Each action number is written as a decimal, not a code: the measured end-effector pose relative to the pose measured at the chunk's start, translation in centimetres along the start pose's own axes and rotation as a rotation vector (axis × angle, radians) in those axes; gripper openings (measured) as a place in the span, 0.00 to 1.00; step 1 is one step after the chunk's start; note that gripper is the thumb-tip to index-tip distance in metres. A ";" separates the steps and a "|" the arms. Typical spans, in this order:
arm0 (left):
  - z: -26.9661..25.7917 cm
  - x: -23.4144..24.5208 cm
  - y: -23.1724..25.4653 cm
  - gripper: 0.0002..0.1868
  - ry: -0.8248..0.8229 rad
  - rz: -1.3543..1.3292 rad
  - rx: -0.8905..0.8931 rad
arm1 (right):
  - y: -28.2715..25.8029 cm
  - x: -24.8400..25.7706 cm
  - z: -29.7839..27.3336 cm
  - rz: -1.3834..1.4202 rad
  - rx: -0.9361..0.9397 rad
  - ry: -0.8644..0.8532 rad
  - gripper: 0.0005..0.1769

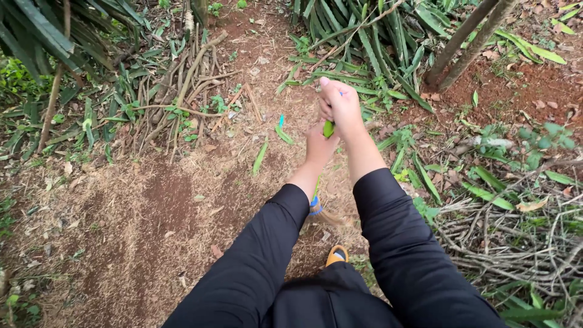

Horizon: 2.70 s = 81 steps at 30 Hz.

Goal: Sweeping dry leaves and dirt from the ground in an outdoor garden area using a broom.

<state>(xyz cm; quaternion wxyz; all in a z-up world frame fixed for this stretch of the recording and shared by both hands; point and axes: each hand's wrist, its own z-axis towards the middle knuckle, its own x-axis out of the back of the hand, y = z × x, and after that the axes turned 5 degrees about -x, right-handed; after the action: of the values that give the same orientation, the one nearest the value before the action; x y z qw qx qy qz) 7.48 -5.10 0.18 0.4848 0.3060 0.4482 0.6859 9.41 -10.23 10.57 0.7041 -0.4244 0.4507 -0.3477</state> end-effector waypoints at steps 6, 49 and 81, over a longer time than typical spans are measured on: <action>1.6 -4.5 -0.1 0.10 -0.061 0.062 0.035 | -1.2 5.6 2.5 0.010 -0.025 -0.010 0.22; -0.4 -4.4 -11.4 0.11 -0.756 0.560 0.520 | -6.3 15.9 0.8 -0.233 0.072 0.074 0.24; 4.6 -5.1 -25.2 0.08 -0.627 0.316 0.125 | 4.8 15.3 2.2 -0.684 0.087 -0.408 0.19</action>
<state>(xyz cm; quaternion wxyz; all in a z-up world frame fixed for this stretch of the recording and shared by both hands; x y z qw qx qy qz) 23.00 -5.20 -20.78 0.4672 0.5964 0.2660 0.5960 17.39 -21.05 1.54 0.6400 -0.5802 0.1191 -0.4895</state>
